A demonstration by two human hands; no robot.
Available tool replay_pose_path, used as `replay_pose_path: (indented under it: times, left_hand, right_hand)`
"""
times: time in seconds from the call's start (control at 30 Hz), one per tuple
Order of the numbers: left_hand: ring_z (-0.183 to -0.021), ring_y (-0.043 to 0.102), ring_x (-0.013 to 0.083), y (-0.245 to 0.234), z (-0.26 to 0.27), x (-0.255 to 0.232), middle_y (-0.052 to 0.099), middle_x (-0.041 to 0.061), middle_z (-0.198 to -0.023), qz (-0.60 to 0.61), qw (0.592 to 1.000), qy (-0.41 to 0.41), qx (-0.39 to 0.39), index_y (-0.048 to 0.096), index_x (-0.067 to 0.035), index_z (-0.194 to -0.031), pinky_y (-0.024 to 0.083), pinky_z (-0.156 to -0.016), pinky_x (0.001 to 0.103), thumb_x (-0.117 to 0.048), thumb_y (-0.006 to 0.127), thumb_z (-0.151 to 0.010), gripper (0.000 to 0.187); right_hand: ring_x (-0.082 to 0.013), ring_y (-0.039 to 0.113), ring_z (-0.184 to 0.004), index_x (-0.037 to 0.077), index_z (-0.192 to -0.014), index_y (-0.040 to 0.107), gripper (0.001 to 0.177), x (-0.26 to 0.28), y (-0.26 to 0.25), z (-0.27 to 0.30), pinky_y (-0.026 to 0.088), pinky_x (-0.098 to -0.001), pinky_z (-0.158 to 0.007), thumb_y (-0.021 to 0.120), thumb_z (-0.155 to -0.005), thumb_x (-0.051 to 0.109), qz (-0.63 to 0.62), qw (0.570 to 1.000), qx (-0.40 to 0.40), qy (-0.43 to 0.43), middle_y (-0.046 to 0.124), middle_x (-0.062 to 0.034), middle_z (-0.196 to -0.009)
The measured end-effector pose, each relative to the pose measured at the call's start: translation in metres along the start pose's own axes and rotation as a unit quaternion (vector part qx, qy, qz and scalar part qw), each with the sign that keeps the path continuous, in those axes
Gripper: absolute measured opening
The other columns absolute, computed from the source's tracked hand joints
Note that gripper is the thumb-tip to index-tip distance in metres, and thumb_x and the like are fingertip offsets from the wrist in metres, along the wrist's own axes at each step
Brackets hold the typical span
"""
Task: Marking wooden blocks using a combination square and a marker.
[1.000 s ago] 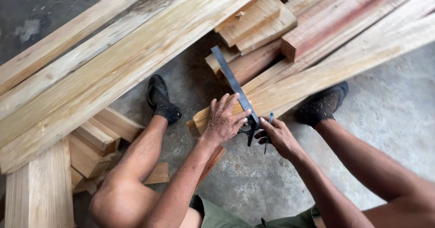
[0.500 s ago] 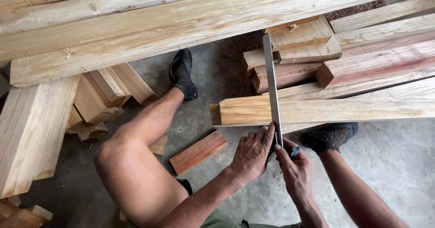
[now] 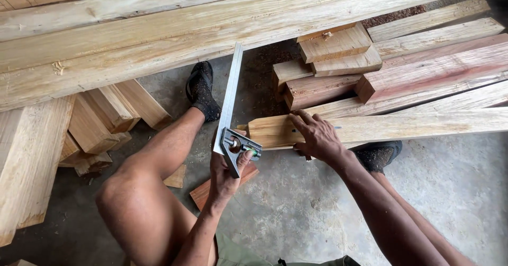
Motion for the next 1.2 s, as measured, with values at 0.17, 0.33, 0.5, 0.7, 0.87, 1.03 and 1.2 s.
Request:
replay_pose_path:
  times: [0.17,0.33,0.5,0.7,0.87,1.03,1.2]
  left_hand:
    - [-0.101,0.063,0.0155,0.001,0.009,0.025,0.061,0.008,-0.118,0.086,0.995,-0.054,-0.012,0.054,-0.004,-0.139,0.057,-0.090,0.030,-0.034,0.076,-0.098,0.056]
    - [-0.098,0.066,0.0160,0.055,0.024,0.042,0.064,0.009,-0.122,0.159,0.981,-0.111,0.002,0.048,-0.009,-0.145,0.061,-0.080,0.032,-0.036,0.076,-0.093,0.065]
    - [-0.116,0.062,0.0154,0.097,0.044,0.058,0.057,0.008,-0.144,0.245,0.957,-0.155,0.030,0.027,-0.015,-0.158,0.058,-0.094,0.034,-0.034,0.078,-0.092,0.086]
    - [-0.129,0.060,0.0172,0.107,0.059,0.091,0.055,0.011,-0.152,0.250,0.949,-0.184,0.054,0.028,-0.012,-0.160,0.054,-0.109,0.035,-0.029,0.080,-0.093,0.087]
    - [-0.092,0.067,0.0217,0.059,0.066,0.112,0.069,0.008,-0.125,-0.023,0.952,-0.271,0.142,0.049,-0.015,-0.151,0.062,-0.076,0.038,-0.019,0.075,-0.093,0.064]
    - [-0.095,0.072,0.0264,0.051,0.038,0.072,0.074,0.014,-0.116,-0.280,0.948,-0.096,0.121,0.063,-0.007,-0.136,0.063,-0.079,0.038,-0.018,0.071,-0.099,0.039]
    - [-0.144,0.038,0.0404,0.140,-0.019,0.052,0.041,0.026,-0.153,-0.384,0.861,0.138,0.303,0.038,0.002,-0.148,0.032,-0.122,0.055,-0.044,0.084,-0.077,0.097]
  right_hand:
    - [-0.0344,0.062,-0.112,0.016,-0.141,0.053,0.088,-0.024,0.009,0.015,0.057,-0.0472,-0.089,0.092,-0.067,0.042,0.045,0.998,-0.039,-0.001,0.054,-0.0119,-0.142]
    - [-0.0369,0.065,-0.110,0.011,-0.138,0.057,0.079,-0.017,-0.001,0.048,0.058,-0.0481,-0.088,0.087,-0.072,0.041,-0.046,0.991,-0.123,-0.011,0.057,-0.0175,-0.140]
    - [-0.0311,0.070,-0.115,0.011,-0.139,0.063,0.060,0.002,0.018,0.097,0.058,-0.0450,-0.092,0.076,-0.085,0.035,-0.323,0.944,-0.071,-0.013,0.072,-0.0147,-0.127]
    - [-0.0256,0.075,-0.098,0.009,-0.129,0.066,0.057,0.003,0.044,0.109,0.061,-0.0403,-0.081,0.083,-0.079,0.032,-0.340,0.933,-0.074,0.086,0.075,-0.0145,-0.112]
    - [-0.0316,0.069,-0.099,0.009,-0.132,0.064,0.054,0.002,0.038,0.106,0.060,-0.0408,-0.081,0.079,-0.084,0.026,-0.203,0.975,-0.088,0.021,0.064,-0.0165,-0.120]
    - [-0.0334,0.068,-0.102,0.007,-0.132,0.062,0.054,-0.016,0.045,0.094,0.060,-0.0425,-0.081,0.078,-0.084,0.026,-0.138,0.986,-0.096,0.002,0.065,-0.0167,-0.119]
    - [-0.0353,0.066,-0.112,0.004,-0.134,0.061,0.055,-0.045,0.072,0.090,0.060,-0.0428,-0.089,0.072,-0.081,0.008,-0.100,0.980,-0.168,-0.047,0.063,-0.0186,-0.128]
Point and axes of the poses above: each hand's wrist, its own z-axis away from the middle knuckle, its own y-axis out of the palm, x = y × z, the point moved 2 cm from there along -z, towards the middle knuckle
